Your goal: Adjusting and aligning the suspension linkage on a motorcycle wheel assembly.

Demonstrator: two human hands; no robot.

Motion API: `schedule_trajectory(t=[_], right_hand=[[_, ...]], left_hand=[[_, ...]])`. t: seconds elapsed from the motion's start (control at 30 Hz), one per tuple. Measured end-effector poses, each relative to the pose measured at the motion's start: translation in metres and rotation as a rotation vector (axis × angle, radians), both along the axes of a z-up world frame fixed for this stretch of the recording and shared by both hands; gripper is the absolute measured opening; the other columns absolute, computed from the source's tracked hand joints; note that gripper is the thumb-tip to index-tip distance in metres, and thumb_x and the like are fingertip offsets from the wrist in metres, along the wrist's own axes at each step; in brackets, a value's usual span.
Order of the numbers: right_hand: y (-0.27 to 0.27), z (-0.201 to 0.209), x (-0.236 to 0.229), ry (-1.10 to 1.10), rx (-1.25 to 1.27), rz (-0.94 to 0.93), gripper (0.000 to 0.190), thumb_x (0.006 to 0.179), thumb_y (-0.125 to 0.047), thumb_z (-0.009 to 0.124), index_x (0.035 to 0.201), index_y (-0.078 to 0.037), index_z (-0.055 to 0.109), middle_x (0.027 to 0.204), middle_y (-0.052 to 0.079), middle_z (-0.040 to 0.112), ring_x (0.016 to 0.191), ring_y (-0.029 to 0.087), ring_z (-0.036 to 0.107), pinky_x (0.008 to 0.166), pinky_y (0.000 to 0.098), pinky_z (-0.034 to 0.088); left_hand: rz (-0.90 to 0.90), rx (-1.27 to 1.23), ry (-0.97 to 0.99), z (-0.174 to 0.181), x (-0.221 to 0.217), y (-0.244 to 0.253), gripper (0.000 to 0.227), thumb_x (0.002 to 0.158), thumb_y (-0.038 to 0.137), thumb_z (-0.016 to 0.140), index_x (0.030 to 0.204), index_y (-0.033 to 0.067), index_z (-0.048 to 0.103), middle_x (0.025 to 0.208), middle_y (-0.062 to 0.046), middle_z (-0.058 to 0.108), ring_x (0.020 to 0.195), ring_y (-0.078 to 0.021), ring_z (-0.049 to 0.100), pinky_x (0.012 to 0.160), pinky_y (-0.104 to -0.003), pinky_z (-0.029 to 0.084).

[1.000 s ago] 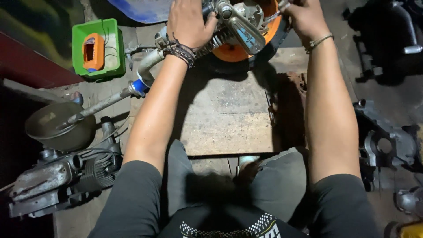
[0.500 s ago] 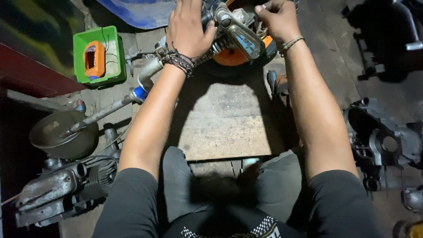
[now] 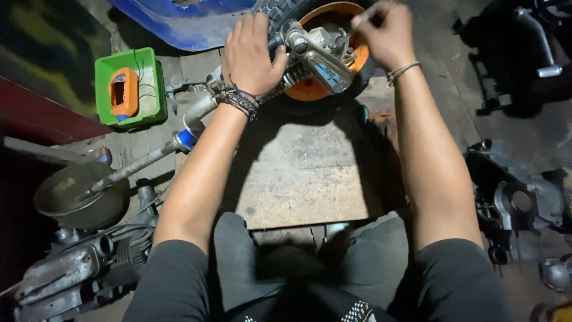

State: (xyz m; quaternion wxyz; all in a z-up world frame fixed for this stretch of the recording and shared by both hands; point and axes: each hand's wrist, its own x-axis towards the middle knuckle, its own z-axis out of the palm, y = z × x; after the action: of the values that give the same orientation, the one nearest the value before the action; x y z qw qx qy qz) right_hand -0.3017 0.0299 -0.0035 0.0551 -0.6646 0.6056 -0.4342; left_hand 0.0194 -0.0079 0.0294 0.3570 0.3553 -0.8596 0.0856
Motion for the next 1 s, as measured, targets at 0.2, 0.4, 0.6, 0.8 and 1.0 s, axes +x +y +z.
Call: schedule_trajectory(t=[0.2, 0.4, 0.6, 0.8, 1.0], right_hand=[[0.011, -0.008, -0.001, 0.195, -0.098, -0.093, 0.016, 0.103, -0.013, 0.084, 0.092, -0.006, 0.075, 0.085, 0.009, 0.074, 0.071, 0.019, 0.062, 0.061, 0.036, 0.046], [0.012, -0.005, 0.009, 0.173, 0.0, 0.059, 0.021, 0.109, -0.021, 0.076, 0.097, -0.003, 0.074, 0.086, 0.01, 0.072, 0.074, 0.022, 0.064, 0.061, 0.0395, 0.046], [0.004, -0.011, -0.02, -0.21, -0.036, 0.089, 0.026, 0.108, -0.014, 0.078, 0.086, -0.011, 0.064, 0.084, 0.001, 0.067, 0.081, 0.012, 0.062, 0.074, 0.0323, 0.049], [0.018, 0.008, 0.01, 0.03, 0.307, -0.007, 0.031, 0.106, -0.03, 0.072, 0.081, -0.014, 0.067, 0.075, 0.001, 0.071, 0.069, 0.015, 0.064, 0.063, 0.0361, 0.046], [0.013, 0.019, 0.003, -0.283, 0.256, 0.142, 0.029, 0.107, -0.027, 0.073, 0.083, -0.016, 0.062, 0.075, -0.003, 0.063, 0.069, 0.007, 0.057, 0.063, 0.027, 0.045]], left_hand=[[-0.013, 0.027, 0.001, 0.006, 0.002, 0.005, 0.037, 0.09, 0.031, 0.069, 0.107, 0.0052, 0.048, 0.097, -0.014, 0.052, 0.085, -0.0326, 0.05, 0.073, -0.045, 0.044], [-0.02, -0.011, 0.018, 0.005, 0.001, 0.005, 0.032, 0.09, 0.03, 0.064, 0.101, 0.0058, 0.046, 0.091, -0.012, 0.049, 0.081, -0.0302, 0.047, 0.07, -0.043, 0.042], [0.017, 0.048, -0.022, 0.004, -0.001, 0.006, 0.034, 0.089, 0.032, 0.064, 0.104, 0.006, 0.047, 0.093, -0.012, 0.05, 0.082, -0.0292, 0.047, 0.07, -0.043, 0.042], [0.066, 0.103, -0.044, 0.001, -0.002, 0.004, 0.035, 0.09, 0.035, 0.06, 0.106, 0.0055, 0.049, 0.094, -0.012, 0.053, 0.083, -0.0292, 0.049, 0.072, -0.043, 0.043], [0.053, 0.09, 0.012, -0.011, -0.007, -0.002, 0.037, 0.086, 0.035, 0.061, 0.103, 0.0061, 0.046, 0.093, -0.012, 0.049, 0.082, -0.0309, 0.046, 0.071, -0.045, 0.039]])
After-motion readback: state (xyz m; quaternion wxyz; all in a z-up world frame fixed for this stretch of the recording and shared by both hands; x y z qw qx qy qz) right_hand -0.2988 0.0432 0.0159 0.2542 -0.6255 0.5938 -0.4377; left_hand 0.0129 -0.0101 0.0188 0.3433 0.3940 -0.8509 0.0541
